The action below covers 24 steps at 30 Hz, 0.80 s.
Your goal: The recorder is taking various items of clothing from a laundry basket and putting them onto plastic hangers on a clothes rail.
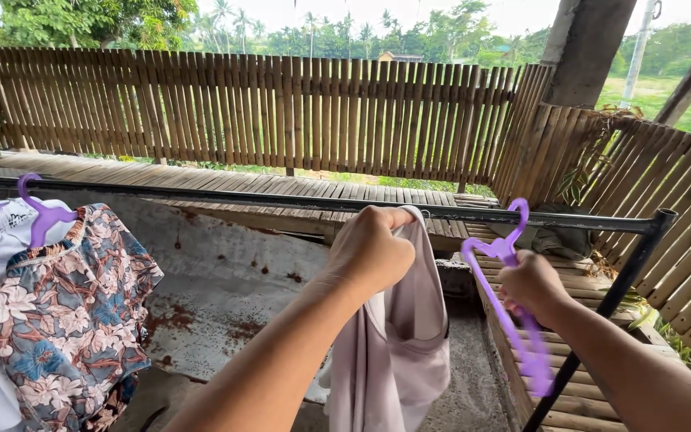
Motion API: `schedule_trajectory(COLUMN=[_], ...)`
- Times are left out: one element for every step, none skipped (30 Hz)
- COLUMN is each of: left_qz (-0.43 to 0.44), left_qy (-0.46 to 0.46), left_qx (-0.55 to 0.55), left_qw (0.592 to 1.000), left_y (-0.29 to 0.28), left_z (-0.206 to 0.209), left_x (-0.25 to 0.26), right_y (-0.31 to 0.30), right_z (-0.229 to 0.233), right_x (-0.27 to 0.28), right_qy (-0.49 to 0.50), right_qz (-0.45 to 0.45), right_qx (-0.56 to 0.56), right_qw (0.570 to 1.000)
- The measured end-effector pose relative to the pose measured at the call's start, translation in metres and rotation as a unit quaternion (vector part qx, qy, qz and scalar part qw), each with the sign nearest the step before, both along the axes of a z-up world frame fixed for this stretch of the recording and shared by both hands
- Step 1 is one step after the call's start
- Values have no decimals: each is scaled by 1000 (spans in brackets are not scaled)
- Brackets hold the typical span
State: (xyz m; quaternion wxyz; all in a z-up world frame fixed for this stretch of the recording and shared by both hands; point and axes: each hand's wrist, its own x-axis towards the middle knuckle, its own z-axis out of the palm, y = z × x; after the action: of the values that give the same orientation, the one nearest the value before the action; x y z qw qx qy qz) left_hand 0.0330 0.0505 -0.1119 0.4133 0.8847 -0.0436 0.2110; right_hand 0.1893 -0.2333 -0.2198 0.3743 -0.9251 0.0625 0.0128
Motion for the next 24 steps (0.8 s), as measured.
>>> schedule_trajectory(left_qz=[-4,-8,-9,-14,-20,-23,-23,-23,-30,-28,-26,-32,-37,-43,-48,-54,-59,-63,-66,-70,-72,-81,-88,-90], left_qy=[1,2,3,20,37,38,37,37,38,35,29,27,30,33,32,33,32,31,45,59,58,63,67,66], left_qx=[-4,-8,-8,-9,-10,-10,-14,-19,-21,-10,4,5,5,5,6,1,-4,-3,-6,-9,-9,-15,-20,-20], left_qw=[1000,1000,1000,1000,999,999,999,999,999,999,999,999,999,999,998,998,998,998,997,996,996,995,994,994], left_y=[-1,-2,-3,-4,-6,-5,-6,-8,-9,-9,-8,-8,-10,-11,-13,-14,-15,-17,-18,-20,-21,-22,-21,-23], left_z=[1,2,4,6,9,8,6,4,3,2,4,3,2,0,2,3,6,9,13,17,19,22,25,27], left_x=[0,-1,-3,-4,-6,-3,0,2,4,5,8,12,16,19,19,19,20,18,16,15,14,13,13,12], right_y=[-2,-5,-4,-3,-3,-3,-5,-6,-12,-17,-20,-25,-31,-36,-41,-46,-49,-49,-48,-47,-36,-26,-15,-1], right_z=[-1,-3,8,18,30,40,48,57,65,73,82,92,101,110,121,132,144,157,170,183,190,197,204,204], right_x=[2,4,-5,-15,-24,-34,-45,-56,-65,-75,-83,-91,-99,-107,-118,-128,-138,-149,-160,-171,-186,-201,-215,-224], right_qy=[-21,-43,-41,-66,-92,-92,-96,-100,-100,-102,-108,-109,-95,-81,-81,-93,-106,-108,-139,-170,-171,-253,-332,-333], right_qz=[-8,-16,-17,-23,-30,-33,-24,-14,-20,-8,5,-2,-3,-4,-10,2,16,12,9,6,4,22,41,39], right_qx=[43,86,86,60,33,33,17,1,-3,-11,-16,-16,-35,-54,-54,-37,-21,-20,-3,14,14,71,128,128], right_qw=[999,995,995,996,995,995,995,995,995,995,994,994,995,995,995,995,994,994,990,985,985,965,933,933])
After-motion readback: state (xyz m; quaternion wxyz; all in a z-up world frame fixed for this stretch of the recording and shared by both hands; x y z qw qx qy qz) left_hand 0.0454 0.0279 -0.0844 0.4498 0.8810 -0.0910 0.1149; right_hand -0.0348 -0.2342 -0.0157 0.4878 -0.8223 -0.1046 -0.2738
